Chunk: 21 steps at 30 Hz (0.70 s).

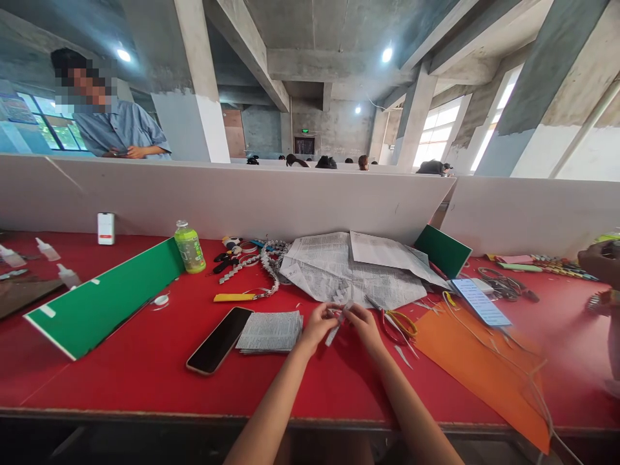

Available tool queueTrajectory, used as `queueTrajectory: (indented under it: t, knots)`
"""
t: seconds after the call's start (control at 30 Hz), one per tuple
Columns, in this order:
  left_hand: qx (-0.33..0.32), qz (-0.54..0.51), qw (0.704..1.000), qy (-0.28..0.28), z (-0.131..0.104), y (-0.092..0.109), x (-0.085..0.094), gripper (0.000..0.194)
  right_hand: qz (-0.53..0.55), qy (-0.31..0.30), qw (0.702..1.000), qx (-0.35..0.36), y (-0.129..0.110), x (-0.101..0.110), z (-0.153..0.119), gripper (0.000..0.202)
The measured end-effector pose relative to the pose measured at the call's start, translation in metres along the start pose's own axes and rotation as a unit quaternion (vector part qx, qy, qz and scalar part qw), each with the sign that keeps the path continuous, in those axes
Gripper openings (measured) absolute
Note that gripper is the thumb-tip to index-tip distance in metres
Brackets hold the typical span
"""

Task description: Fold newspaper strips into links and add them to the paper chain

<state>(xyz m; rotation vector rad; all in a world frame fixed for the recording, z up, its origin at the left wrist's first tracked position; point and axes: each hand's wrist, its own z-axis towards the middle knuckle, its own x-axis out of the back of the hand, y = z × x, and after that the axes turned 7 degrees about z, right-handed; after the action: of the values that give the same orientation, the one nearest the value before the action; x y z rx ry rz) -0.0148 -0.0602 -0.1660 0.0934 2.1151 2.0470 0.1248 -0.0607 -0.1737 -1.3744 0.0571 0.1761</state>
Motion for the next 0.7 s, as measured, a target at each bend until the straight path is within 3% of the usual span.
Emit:
queueTrajectory:
  t: [0.17, 0.37, 0.7]
  knots:
    - [-0.002, -0.020, 0.999, -0.031, -0.001, 0.000, -0.001, 0.041, 0.084, 0.022, 0.995, -0.056, 0.004, 0.000, 0.001, 0.024]
    - [0.001, -0.045, 0.998, -0.043, 0.001, -0.008, -0.003, 0.048, 0.237, -0.018, 0.960, -0.148, 0.009, 0.000, 0.003, 0.029]
    - [-0.002, -0.053, 0.997, -0.051, 0.001, -0.011, -0.006, 0.047, 0.228, -0.002, 0.964, -0.139, 0.016, 0.003, 0.006, 0.023]
